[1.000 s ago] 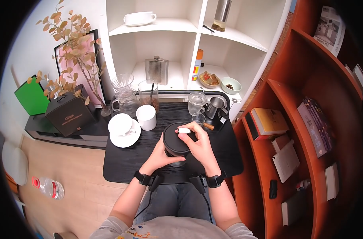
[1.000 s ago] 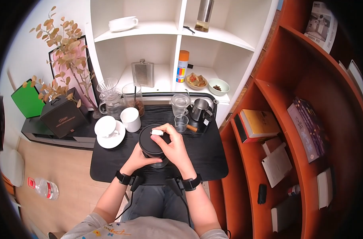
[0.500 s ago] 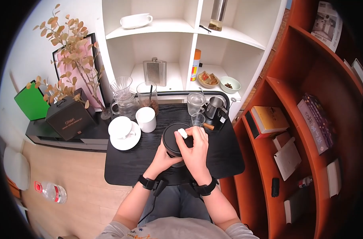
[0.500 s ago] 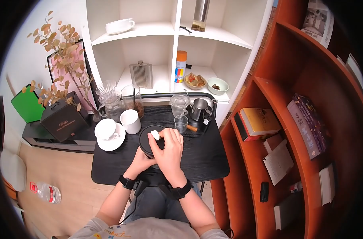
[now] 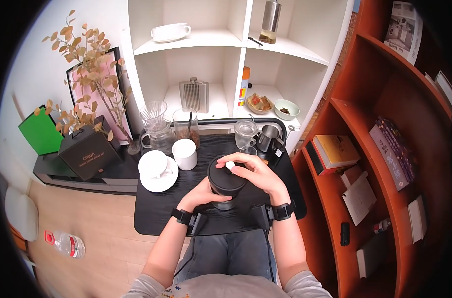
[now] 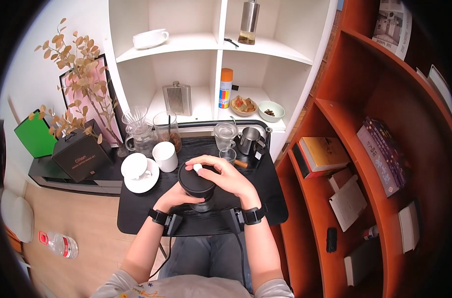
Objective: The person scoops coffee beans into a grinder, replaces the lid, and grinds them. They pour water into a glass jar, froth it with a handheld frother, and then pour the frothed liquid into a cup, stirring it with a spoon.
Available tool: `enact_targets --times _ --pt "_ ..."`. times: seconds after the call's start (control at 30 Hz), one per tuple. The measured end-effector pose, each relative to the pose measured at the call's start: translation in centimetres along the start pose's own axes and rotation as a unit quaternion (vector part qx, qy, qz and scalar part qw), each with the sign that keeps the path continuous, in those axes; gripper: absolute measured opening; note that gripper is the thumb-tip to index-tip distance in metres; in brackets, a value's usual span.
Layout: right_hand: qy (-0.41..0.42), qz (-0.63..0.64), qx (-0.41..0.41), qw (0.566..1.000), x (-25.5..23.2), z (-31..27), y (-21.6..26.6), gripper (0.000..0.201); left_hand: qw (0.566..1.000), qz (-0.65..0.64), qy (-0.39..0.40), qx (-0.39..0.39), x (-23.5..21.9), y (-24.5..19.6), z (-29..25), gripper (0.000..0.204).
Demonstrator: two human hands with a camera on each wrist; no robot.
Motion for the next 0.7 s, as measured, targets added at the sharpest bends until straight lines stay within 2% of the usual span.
enact_targets --times 0.13,0.33,0.4,0.47,0.5,0.6,0.63,0.7 --pt "0.013 0.014 0.01 1.0 -0.2 0.1 -0.4 0.022 1.0 -0.012 -0.012 -0.01 0.0 0.0 0.0 0.07" --pt "-0.02 -0.032 -0.038 0.999 -0.2 -0.1 -0.9 0.024 1.0 -0.01 -0.008 -0.002 0.4 0.2 -0.1 0.063" --pt "-0.073 -0.049 -0.023 0.996 0.0 0.0 -0.8 0.018 1.0 0.002 -0.012 -0.001 0.4 0.2 -0.2 0.063" --pt "-0.132 -0.071 -0.007 0.989 0.2 0.4 -1.2 0.029 1.0 0.007 -0.016 0.002 0.4 0.4 -0.1 0.064" --pt "-0.134 -0.071 -0.005 0.988 0.4 0.4 -1.2 0.029 1.0 0.002 -0.022 0.012 0.4 0.3 -0.2 0.064" --pt "-0.22 -0.206 -0.003 0.954 0.7 0.2 0.6 0.037 0.998 0.011 -0.044 0.037 0.2 0.8 -0.1 0.073" --pt "-0.22 -0.206 -0.003 0.954 0.9 0.2 0.7 0.037 0.998 0.011 -0.044 0.037 0.2 1.1 0.0 0.073" --pt "-0.269 -0.299 0.019 0.915 1.0 0.0 1.0 0.037 0.999 -0.006 -0.037 0.032 0.2 1.4 0.1 0.075"
Point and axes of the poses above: each hand's wrist, its own z-axis towards the middle knuckle, its own x-axis out of the palm, y = z × x, the point moved 5 cm from there along z, towards the middle knuckle, and after that the axes turned 9 degrees about -z, right-handed, at the moved point
